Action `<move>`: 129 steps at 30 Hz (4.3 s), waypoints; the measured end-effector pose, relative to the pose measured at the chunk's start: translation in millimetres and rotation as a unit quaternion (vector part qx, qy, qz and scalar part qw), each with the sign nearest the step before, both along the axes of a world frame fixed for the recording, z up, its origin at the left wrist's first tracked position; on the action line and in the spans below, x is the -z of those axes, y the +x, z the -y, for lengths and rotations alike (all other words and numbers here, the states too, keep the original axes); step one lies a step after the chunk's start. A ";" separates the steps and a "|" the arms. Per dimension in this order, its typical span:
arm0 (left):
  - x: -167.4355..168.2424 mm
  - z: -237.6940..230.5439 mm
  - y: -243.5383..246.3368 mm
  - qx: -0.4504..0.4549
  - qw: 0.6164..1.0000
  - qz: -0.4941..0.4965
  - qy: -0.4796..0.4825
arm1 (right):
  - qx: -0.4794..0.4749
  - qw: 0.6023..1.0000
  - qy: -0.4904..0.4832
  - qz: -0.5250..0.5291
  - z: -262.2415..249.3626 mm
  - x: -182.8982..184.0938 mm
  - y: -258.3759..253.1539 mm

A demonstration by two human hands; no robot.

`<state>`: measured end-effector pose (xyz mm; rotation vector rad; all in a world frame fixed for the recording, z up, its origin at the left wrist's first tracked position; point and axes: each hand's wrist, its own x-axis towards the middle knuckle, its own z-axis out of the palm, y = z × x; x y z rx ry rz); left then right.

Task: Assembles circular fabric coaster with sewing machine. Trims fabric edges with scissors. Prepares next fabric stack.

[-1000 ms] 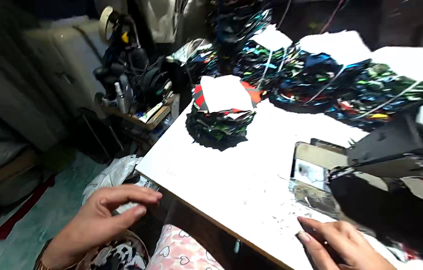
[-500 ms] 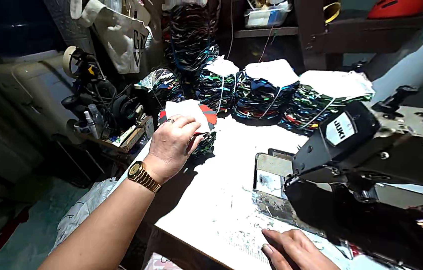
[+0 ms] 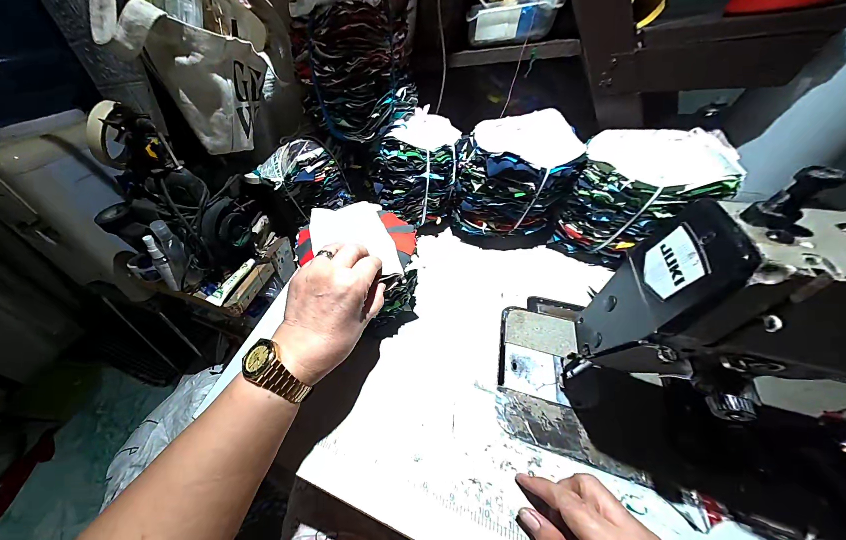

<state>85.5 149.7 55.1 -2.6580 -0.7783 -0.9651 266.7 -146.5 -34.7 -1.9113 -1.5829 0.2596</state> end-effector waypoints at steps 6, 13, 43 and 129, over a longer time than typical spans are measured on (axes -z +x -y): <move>2.7 -2.3 0.9 0.002 1.000 0.017 -0.011 | 0.002 1.000 0.001 -0.001 0.3 -0.1 0.3; -2.9 -1.4 -1.4 0.006 0.998 0.022 -0.058 | 0.002 1.000 0.005 -0.009 1.0 0.4 0.7; -10.2 -8.2 -10.5 0.035 0.992 0.003 -0.122 | 0.001 1.000 0.008 -0.008 0.8 -0.2 1.2; 94.5 147.3 -32.2 0.193 0.979 0.001 -0.065 | 0.007 0.987 0.110 -0.114 15.5 -1.2 9.4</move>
